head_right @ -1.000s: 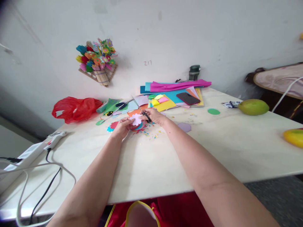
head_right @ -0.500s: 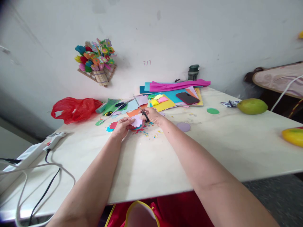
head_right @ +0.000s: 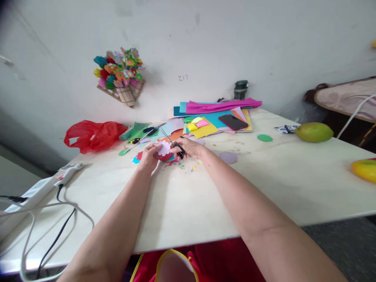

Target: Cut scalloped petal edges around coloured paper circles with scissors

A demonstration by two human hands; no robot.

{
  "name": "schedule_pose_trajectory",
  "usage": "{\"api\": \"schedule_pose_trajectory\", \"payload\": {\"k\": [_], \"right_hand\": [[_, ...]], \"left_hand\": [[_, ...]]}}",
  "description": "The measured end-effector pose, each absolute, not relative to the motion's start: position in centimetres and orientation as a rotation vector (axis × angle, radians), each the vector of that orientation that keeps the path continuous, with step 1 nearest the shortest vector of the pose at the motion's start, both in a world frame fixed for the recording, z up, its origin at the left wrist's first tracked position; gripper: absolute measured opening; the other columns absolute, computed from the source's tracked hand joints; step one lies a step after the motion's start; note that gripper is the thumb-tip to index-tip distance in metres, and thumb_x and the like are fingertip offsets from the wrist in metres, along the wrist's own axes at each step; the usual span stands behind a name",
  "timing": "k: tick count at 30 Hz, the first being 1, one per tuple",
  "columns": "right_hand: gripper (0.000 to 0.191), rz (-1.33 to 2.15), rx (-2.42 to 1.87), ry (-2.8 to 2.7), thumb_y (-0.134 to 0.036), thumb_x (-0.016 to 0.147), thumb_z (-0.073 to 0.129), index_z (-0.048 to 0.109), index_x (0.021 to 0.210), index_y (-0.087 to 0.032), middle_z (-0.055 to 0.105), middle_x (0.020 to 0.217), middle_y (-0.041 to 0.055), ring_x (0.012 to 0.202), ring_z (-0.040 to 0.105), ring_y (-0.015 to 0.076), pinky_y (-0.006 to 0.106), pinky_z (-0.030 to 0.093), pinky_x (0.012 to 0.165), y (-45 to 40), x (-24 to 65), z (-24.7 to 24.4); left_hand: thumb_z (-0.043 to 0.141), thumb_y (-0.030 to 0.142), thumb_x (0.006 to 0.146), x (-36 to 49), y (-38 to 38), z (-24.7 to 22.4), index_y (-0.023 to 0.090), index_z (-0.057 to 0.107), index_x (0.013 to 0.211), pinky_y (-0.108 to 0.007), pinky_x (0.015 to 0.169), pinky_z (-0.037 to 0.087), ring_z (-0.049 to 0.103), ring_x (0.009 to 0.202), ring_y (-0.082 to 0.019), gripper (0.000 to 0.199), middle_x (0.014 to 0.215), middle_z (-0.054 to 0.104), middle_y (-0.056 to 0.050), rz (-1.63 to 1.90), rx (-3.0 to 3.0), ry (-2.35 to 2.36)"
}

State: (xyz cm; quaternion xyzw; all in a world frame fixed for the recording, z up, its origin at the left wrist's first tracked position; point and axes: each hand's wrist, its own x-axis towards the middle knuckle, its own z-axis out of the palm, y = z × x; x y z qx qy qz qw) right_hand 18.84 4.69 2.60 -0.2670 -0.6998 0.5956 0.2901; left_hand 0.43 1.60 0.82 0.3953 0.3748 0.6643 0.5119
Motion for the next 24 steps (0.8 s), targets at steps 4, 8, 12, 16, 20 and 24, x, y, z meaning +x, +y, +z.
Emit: {"api": "schedule_pose_trajectory", "payload": {"k": [4,8,12,16,20,24], "right_hand": [[0.029,1.603,-0.673,-1.960,-0.039,0.078,0.066,0.054,0.079,-0.013,0.065,0.061,0.0018,0.044,0.056,0.0076,0.014,0.034,0.033,4.45,18.89,2.78],[0.035,1.602,-0.667,-2.005,-0.046,0.081,0.062,0.053,0.075,-0.013,0.065,0.063,0.0037,0.045,0.057,0.0080,0.015,0.036,0.034,4.45,18.94,2.75],[0.037,1.571,-0.673,-2.036,-0.050,0.083,0.057,0.054,0.080,-0.013,0.066,0.063,0.0046,0.044,0.057,0.0083,0.015,0.035,0.034,4.76,18.94,2.36],[0.037,1.550,-0.679,-2.043,-0.050,0.083,0.057,0.055,0.080,-0.013,0.066,0.063,0.0044,0.044,0.055,0.0081,0.015,0.035,0.034,4.84,18.89,2.20],[0.037,1.533,-0.709,-2.049,-0.048,0.082,0.058,0.054,0.072,-0.013,0.064,0.061,0.0040,0.045,0.056,0.0090,0.016,0.034,0.034,4.68,18.80,2.28],[0.038,1.509,-0.709,-2.057,-0.049,0.083,0.056,0.053,0.068,-0.014,0.063,0.059,0.0034,0.045,0.055,0.0089,0.016,0.034,0.034,4.62,18.78,2.27]], "left_hand": [[0.079,0.021,0.048,0.40,1.73,0.82,0.015,0.054,0.058,-0.021,0.049,0.043,0.055,0.048,-0.009,0.028,0.053,0.059,0.002,1.632,0.917,0.880],[0.077,0.020,0.048,0.48,1.59,0.96,0.015,0.054,0.057,-0.021,0.048,0.043,0.054,0.047,-0.009,0.026,0.052,0.059,0.001,1.633,0.901,0.877],[0.078,0.020,0.049,0.50,1.43,1.04,0.015,0.053,0.057,-0.021,0.049,0.044,0.055,0.048,-0.009,0.026,0.053,0.059,0.001,1.633,0.892,0.865],[0.078,0.019,0.049,0.56,1.34,1.09,0.015,0.053,0.057,-0.020,0.049,0.044,0.055,0.048,-0.009,0.027,0.052,0.058,0.001,1.628,0.891,0.864],[0.078,0.018,0.049,0.65,1.32,1.13,0.015,0.053,0.056,-0.020,0.049,0.044,0.055,0.048,-0.009,0.026,0.052,0.057,0.001,1.629,0.886,0.877],[0.078,0.019,0.048,0.70,1.31,1.16,0.015,0.053,0.056,-0.021,0.049,0.044,0.055,0.048,-0.009,0.027,0.051,0.058,0.001,1.626,0.876,0.870]]}}
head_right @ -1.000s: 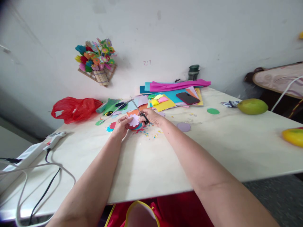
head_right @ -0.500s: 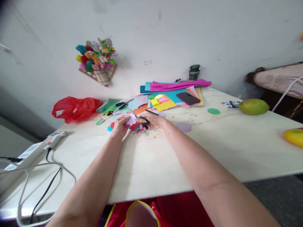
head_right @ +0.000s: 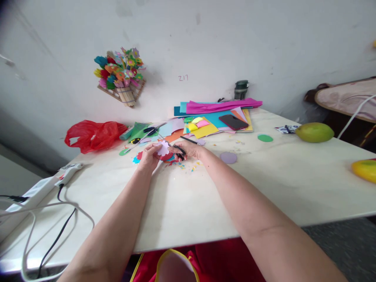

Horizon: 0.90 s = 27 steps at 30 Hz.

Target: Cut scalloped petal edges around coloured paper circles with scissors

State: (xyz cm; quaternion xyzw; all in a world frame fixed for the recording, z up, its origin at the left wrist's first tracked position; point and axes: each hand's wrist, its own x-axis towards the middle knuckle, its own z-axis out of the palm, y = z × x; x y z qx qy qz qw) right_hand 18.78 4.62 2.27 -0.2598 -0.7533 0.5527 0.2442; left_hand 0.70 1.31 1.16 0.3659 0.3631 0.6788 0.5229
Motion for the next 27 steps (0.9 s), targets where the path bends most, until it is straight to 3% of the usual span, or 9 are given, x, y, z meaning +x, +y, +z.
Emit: {"api": "schedule_pose_trajectory", "payload": {"k": [27], "right_hand": [[0.031,1.516,-0.721,-1.987,-0.043,0.077,0.064,0.051,0.069,-0.016,0.060,0.055,-0.0009,0.041,0.053,0.0077,0.015,0.032,0.031,4.34,18.49,2.36]], "left_hand": [[0.078,0.017,0.047,0.77,1.36,1.20,0.016,0.053,0.054,-0.021,0.050,0.044,0.054,0.048,-0.009,0.026,0.050,0.058,0.002,1.623,0.863,0.854]]}}
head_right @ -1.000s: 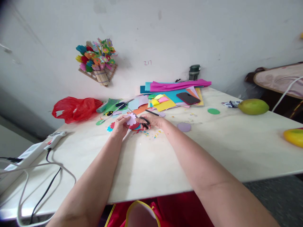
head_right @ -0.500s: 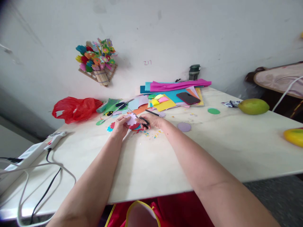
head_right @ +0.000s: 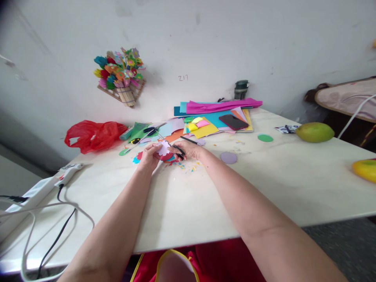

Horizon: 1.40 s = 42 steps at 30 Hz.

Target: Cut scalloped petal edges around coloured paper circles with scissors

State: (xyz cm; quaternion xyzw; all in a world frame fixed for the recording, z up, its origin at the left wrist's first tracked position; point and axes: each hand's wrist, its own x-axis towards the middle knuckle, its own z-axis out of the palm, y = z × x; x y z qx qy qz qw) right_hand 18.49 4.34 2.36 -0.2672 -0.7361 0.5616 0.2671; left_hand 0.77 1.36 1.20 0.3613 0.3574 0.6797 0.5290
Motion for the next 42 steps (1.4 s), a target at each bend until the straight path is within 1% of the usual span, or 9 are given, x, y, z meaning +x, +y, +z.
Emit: {"api": "schedule_pose_trajectory", "payload": {"k": [6,17,25,35,42], "right_hand": [[0.031,1.520,-0.724,-1.988,-0.043,0.077,0.064,0.050,0.070,-0.016,0.059,0.056,-0.0011,0.040,0.052,0.0071,0.015,0.032,0.031,4.49,18.45,2.20],[0.027,1.546,-0.716,-1.973,-0.039,0.077,0.065,0.054,0.075,-0.015,0.059,0.055,-0.0019,0.039,0.052,0.0074,0.015,0.028,0.028,4.84,18.48,1.91],[0.031,1.544,-0.727,-1.973,-0.043,0.079,0.062,0.056,0.074,-0.013,0.057,0.052,-0.0015,0.037,0.049,0.0065,0.015,0.026,0.028,4.88,18.52,1.91],[0.030,1.557,-0.748,-1.969,-0.042,0.079,0.063,0.058,0.076,-0.013,0.055,0.048,-0.0027,0.034,0.046,0.0056,0.014,0.022,0.026,5.12,18.43,1.70],[0.034,1.569,-0.759,-1.939,-0.045,0.076,0.066,0.057,0.074,-0.013,0.053,0.046,-0.0032,0.034,0.046,0.0056,0.014,0.025,0.028,5.30,18.33,1.43]], "left_hand": [[0.079,0.018,0.046,0.67,1.42,1.15,0.015,0.054,0.055,-0.021,0.049,0.046,0.056,0.047,-0.010,0.027,0.051,0.059,0.002,1.633,0.861,0.848],[0.079,0.020,0.047,0.51,1.65,0.97,0.015,0.058,0.060,-0.022,0.050,0.046,0.059,0.051,-0.012,0.025,0.056,0.063,-0.001,1.653,0.860,0.898],[0.080,0.021,0.044,0.51,1.54,1.12,0.014,0.059,0.061,-0.022,0.050,0.044,0.059,0.052,-0.012,0.027,0.057,0.064,-0.001,1.672,0.835,0.905],[0.081,0.021,0.045,0.56,1.49,1.17,0.014,0.061,0.063,-0.023,0.052,0.045,0.060,0.053,-0.013,0.028,0.058,0.064,-0.001,1.670,0.850,0.902],[0.080,0.021,0.044,0.58,1.56,1.14,0.013,0.063,0.064,-0.023,0.053,0.045,0.061,0.053,-0.013,0.028,0.060,0.066,-0.003,1.670,0.842,0.891]]}}
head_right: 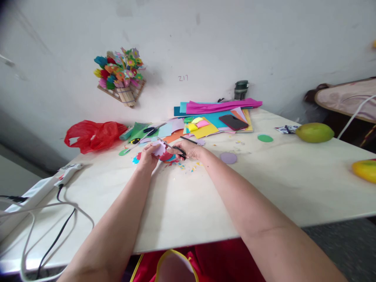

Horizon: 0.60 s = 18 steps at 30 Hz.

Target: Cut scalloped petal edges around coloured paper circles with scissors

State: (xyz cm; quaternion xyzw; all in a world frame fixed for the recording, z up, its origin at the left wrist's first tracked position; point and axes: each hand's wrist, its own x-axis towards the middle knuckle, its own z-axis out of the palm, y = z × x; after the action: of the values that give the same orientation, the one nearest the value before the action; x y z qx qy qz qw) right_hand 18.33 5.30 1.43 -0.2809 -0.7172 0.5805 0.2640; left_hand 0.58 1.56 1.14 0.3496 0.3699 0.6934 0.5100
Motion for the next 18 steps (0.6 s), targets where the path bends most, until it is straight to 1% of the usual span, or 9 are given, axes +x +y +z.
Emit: {"api": "schedule_pose_trajectory", "payload": {"k": [7,10,13,16,18], "right_hand": [[0.026,1.569,-0.751,-1.871,-0.036,0.076,0.068,0.057,0.074,-0.013,0.055,0.048,-0.0040,0.035,0.046,0.0049,0.014,0.033,0.033,5.1,18.2,1.8],[0.025,1.540,-0.752,-1.841,-0.034,0.073,0.071,0.058,0.078,-0.013,0.058,0.050,-0.0031,0.037,0.048,0.0053,0.014,0.032,0.032,4.7,18.3,2.3],[0.030,1.488,-0.768,-1.780,-0.030,0.067,0.076,0.059,0.086,-0.013,0.061,0.055,-0.0016,0.040,0.051,0.0068,0.015,0.031,0.033,4.6,18.4,2.6],[0.036,1.438,-0.767,-1.696,-0.026,0.061,0.080,0.058,0.087,-0.014,0.061,0.057,-0.0022,0.044,0.054,0.0083,0.016,0.035,0.037,4.7,18.3,2.5],[0.037,1.419,-0.748,-1.655,-0.025,0.059,0.079,0.058,0.087,-0.015,0.059,0.056,-0.0038,0.045,0.054,0.0088,0.017,0.035,0.039,4.7,18.2,2.5]], "left_hand": [[0.080,0.022,0.047,0.5,1.5,1.0,0.014,0.062,0.064,-0.024,0.056,0.047,0.062,0.056,-0.014,0.026,0.061,0.067,-0.003,1.648,0.885,0.881],[0.080,0.023,0.047,0.6,1.4,1.1,0.014,0.062,0.063,-0.024,0.056,0.047,0.062,0.056,-0.014,0.026,0.064,0.068,-0.005,1.614,0.914,0.869],[0.081,0.024,0.045,0.7,1.2,1.2,0.014,0.061,0.060,-0.024,0.052,0.045,0.060,0.052,-0.014,0.027,0.059,0.066,-0.005,1.581,0.941,0.881],[0.081,0.024,0.045,0.8,1.1,1.2,0.015,0.060,0.057,-0.023,0.048,0.041,0.056,0.047,-0.012,0.026,0.054,0.063,-0.003,1.547,0.966,0.906],[0.081,0.022,0.046,0.8,1.0,1.2,0.015,0.059,0.056,-0.023,0.047,0.039,0.054,0.046,-0.011,0.025,0.053,0.062,-0.002,1.525,0.981,0.924]]}}
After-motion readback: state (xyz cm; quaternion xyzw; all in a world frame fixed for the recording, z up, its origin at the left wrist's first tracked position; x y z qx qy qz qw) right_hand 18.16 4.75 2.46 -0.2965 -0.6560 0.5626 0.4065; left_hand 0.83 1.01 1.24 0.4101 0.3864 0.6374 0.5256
